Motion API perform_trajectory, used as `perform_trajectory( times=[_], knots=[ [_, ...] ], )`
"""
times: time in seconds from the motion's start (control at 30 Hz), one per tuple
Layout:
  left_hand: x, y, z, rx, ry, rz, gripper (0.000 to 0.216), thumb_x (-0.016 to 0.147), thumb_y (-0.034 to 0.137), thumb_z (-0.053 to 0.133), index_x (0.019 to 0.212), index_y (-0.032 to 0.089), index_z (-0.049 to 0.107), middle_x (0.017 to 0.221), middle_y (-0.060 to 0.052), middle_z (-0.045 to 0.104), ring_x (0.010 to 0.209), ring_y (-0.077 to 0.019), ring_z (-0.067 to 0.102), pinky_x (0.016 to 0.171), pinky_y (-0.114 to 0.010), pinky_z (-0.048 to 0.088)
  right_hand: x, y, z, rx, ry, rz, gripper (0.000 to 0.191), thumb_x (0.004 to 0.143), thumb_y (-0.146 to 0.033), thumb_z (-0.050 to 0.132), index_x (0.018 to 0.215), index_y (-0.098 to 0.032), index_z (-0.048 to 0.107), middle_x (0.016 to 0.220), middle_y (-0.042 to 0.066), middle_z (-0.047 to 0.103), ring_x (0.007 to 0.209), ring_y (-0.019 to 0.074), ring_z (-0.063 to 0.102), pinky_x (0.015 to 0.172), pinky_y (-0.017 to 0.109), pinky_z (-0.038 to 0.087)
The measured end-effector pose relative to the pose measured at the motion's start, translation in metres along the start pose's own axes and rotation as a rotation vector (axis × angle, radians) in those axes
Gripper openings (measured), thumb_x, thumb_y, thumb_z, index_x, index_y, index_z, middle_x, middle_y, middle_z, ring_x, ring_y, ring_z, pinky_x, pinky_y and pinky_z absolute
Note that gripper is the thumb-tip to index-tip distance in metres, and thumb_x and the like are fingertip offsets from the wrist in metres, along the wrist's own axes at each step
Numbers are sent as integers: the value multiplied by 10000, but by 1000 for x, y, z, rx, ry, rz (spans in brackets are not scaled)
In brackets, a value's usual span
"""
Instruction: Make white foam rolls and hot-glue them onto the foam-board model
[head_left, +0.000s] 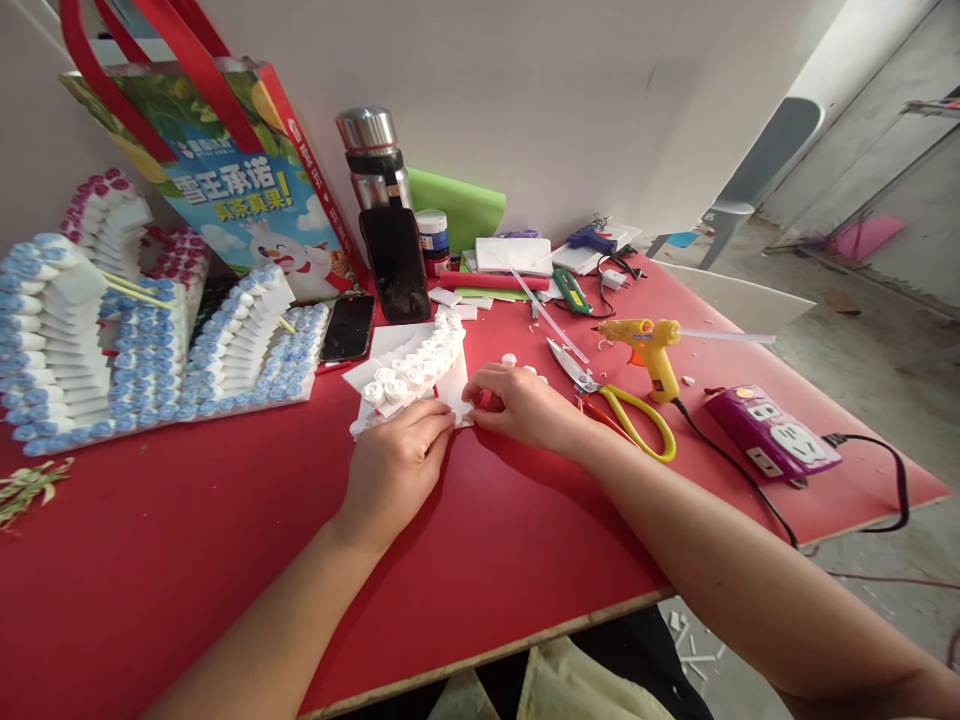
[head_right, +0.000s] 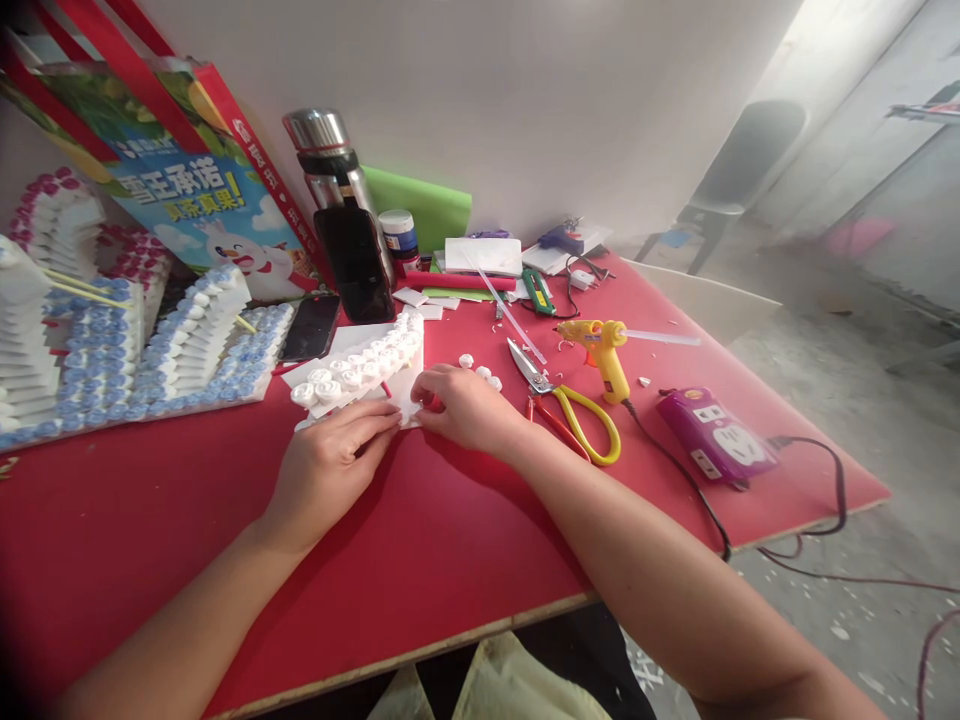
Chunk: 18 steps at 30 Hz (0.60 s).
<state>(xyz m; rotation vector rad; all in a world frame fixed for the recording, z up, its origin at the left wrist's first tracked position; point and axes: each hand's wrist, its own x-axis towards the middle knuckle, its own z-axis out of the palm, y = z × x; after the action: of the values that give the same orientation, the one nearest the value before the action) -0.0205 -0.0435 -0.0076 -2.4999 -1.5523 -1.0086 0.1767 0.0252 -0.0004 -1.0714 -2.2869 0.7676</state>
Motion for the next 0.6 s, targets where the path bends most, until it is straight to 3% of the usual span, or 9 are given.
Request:
perform_trajectory(
  times=[0.6],
  knots=[
    [1,4,-2,2,-4,-28,181,941,204,563,978,198,740,1071,-31,761,914,-192,734,798,-287,576,0,0,-3,14,-12,31,122,830,-193,673,952,-194,673,947,23,672,793,137,570,699,248,401]
  ],
)
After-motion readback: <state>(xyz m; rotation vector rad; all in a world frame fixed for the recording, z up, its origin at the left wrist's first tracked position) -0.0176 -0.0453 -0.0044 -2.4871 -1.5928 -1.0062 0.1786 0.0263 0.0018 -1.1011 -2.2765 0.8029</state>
